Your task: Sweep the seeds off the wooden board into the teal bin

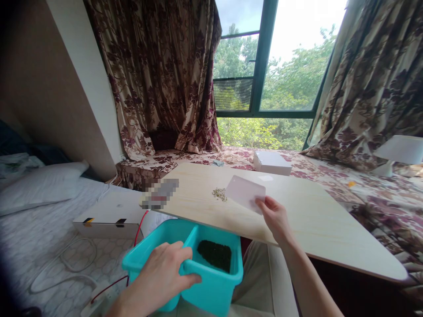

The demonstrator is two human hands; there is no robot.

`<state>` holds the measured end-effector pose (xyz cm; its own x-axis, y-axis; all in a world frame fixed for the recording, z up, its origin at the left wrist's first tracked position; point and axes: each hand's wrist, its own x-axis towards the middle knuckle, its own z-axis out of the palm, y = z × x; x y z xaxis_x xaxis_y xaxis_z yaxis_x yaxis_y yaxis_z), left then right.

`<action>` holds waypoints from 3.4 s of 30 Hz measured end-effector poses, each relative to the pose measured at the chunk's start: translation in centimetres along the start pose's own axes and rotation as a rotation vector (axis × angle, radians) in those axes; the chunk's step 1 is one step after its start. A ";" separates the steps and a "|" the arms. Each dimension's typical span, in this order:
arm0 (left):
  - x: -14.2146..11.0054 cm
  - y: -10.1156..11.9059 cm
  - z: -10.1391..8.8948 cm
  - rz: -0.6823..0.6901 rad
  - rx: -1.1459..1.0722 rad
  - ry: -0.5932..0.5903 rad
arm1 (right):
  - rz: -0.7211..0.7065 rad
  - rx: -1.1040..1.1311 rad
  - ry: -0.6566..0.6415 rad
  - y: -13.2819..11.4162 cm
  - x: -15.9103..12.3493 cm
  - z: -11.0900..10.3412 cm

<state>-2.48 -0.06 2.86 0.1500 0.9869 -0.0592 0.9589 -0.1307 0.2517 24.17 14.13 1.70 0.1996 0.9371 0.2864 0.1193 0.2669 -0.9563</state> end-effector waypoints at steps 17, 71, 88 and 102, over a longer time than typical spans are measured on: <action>0.4 1.7 1.3 0.086 -0.046 0.003 | -0.052 -0.071 -0.064 1.5 1.0 -0.1; 0.5 1.7 1.4 0.093 -0.048 0.005 | -0.026 -0.093 -0.086 0.3 0.5 0.5; 0.3 1.5 1.4 0.078 -0.050 0.000 | -0.054 -0.102 -0.147 0.9 0.5 0.9; 0.5 1.4 0.5 0.035 -0.007 -0.027 | -0.047 -0.056 -0.106 1.6 0.6 0.0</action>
<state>-0.90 0.22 2.69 0.1905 0.9787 -0.0766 0.9513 -0.1647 0.2605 24.44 15.12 0.30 0.0890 0.9433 0.3198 0.1803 0.3005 -0.9366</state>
